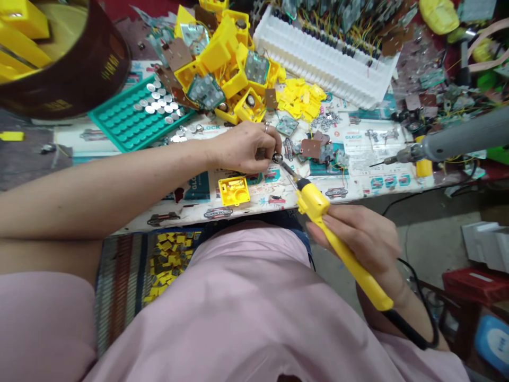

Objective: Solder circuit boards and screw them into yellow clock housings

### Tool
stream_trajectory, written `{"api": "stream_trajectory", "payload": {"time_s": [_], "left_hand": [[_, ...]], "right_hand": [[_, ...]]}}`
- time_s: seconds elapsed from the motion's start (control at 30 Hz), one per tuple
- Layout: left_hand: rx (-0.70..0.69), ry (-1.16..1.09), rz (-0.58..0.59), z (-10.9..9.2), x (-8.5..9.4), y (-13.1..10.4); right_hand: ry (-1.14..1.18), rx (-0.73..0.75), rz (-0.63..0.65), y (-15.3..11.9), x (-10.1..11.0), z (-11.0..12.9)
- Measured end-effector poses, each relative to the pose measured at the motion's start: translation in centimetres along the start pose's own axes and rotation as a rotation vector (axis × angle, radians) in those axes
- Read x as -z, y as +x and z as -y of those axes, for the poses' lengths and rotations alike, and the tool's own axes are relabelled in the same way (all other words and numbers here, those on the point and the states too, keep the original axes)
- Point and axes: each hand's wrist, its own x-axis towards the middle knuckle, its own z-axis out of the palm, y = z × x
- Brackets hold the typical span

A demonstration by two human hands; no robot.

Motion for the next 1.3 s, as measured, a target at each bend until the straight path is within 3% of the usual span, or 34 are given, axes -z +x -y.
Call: {"api": "stream_trajectory", "payload": {"time_s": [0.1, 0.8, 0.97, 1.1, 1.3], "left_hand": [[0.011, -0.016, -0.004, 0.1, -0.1, 0.0], [-0.013, 0.064, 0.037, -0.5, 0.2, 0.2], [0.012, 0.165, 0.064, -1.4, 1.7, -0.1], [-0.017, 0.252, 0.182, -3.0, 3.1, -0.5], [-0.013, 0.457, 0.356, -5.4, 2.1, 0.1]], "right_hand": [[-0.04, 0.094, -0.064, -0.8, 0.3, -0.7], [-0.018, 0.066, -0.231, -2.0, -0.6, -2.2], [-0.03, 0.055, -0.271, -2.5, -0.6, -2.6], [-0.004, -0.002, -0.263, -3.2, -0.4, -2.6], [-0.013, -0.033, -0.25, -4.0, 0.0, -2.5]]}}
